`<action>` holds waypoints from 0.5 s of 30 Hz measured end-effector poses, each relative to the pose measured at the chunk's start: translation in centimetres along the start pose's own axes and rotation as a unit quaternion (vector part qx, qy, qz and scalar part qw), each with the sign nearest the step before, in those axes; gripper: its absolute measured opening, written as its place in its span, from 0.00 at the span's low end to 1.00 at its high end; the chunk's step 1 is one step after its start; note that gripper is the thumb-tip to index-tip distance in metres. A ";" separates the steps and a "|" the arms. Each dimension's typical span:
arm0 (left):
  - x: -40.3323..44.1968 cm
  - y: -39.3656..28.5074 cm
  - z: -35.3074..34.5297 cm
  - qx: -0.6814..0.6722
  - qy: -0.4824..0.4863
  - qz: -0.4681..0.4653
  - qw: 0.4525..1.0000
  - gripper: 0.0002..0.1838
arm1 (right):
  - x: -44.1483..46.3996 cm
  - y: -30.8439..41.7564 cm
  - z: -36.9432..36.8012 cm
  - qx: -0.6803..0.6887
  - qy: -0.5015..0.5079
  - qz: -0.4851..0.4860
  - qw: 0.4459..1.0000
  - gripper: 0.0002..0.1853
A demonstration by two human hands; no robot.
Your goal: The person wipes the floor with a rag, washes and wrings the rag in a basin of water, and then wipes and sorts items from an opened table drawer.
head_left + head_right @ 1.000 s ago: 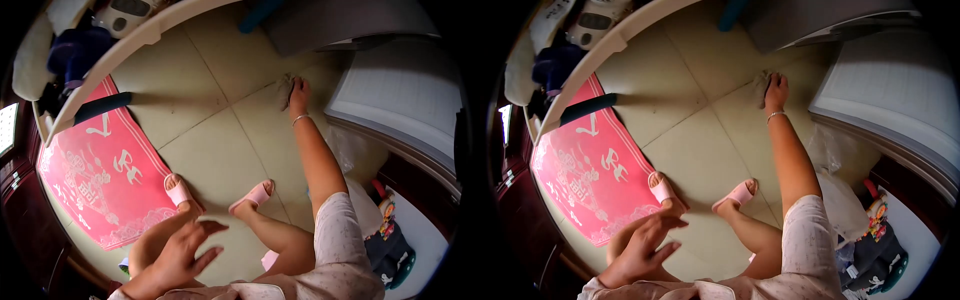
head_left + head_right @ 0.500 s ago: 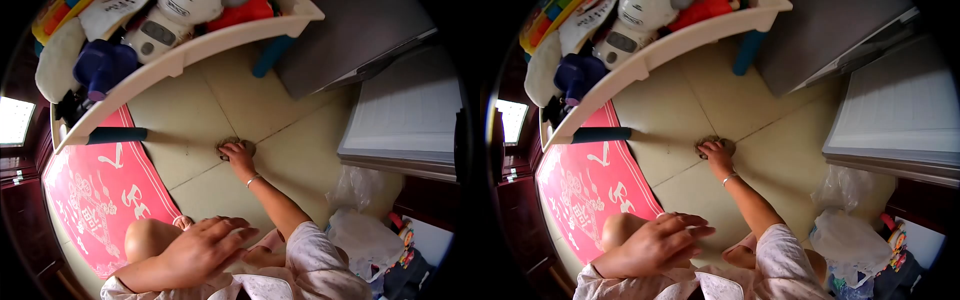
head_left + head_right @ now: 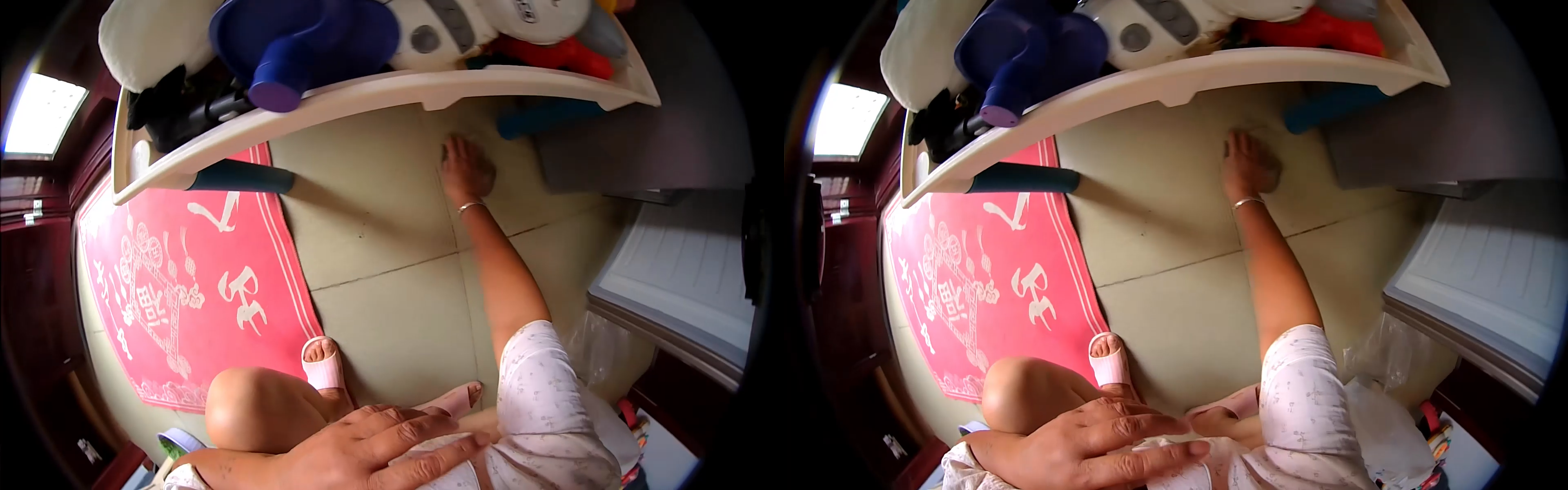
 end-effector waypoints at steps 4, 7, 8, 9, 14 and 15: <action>0.7 0.3 1.6 -0.050 -0.031 -0.045 0.997 0.23 | -1.0 9.1 -4.7 0.132 0.050 0.120 0.983 0.22; 1.1 0.0 2.2 -0.073 -0.018 -0.069 0.995 0.21 | -6.2 14.5 -4.4 0.172 0.083 0.144 0.971 0.20; 1.2 -0.1 2.2 -0.084 -0.015 -0.077 0.993 0.21 | -8.0 15.2 -5.0 0.185 0.082 0.191 0.961 0.20; 1.3 -0.3 2.2 -0.096 -0.013 -0.084 0.992 0.21 | -9.8 15.6 -5.5 0.196 0.080 0.236 0.948 0.20; 0.6 -1.6 2.9 -0.149 -0.080 -0.135 0.976 0.17 | -17.2 15.5 -4.2 0.235 0.218 0.250 0.914 0.14; 0.4 -1.8 3.1 -0.153 -0.086 -0.140 0.975 0.17 | -18.7 14.8 -4.0 0.232 0.248 0.264 0.903 0.12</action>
Point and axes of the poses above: each hand's wrist, its own x-axis towards the middle knuckle, its own z-axis out of the back of the hand, y = z × x, the point moved 8 cm from there along x, towards the middle knuckle, and after that the axes turned 12 degrees about x, right-handed, at the moved point
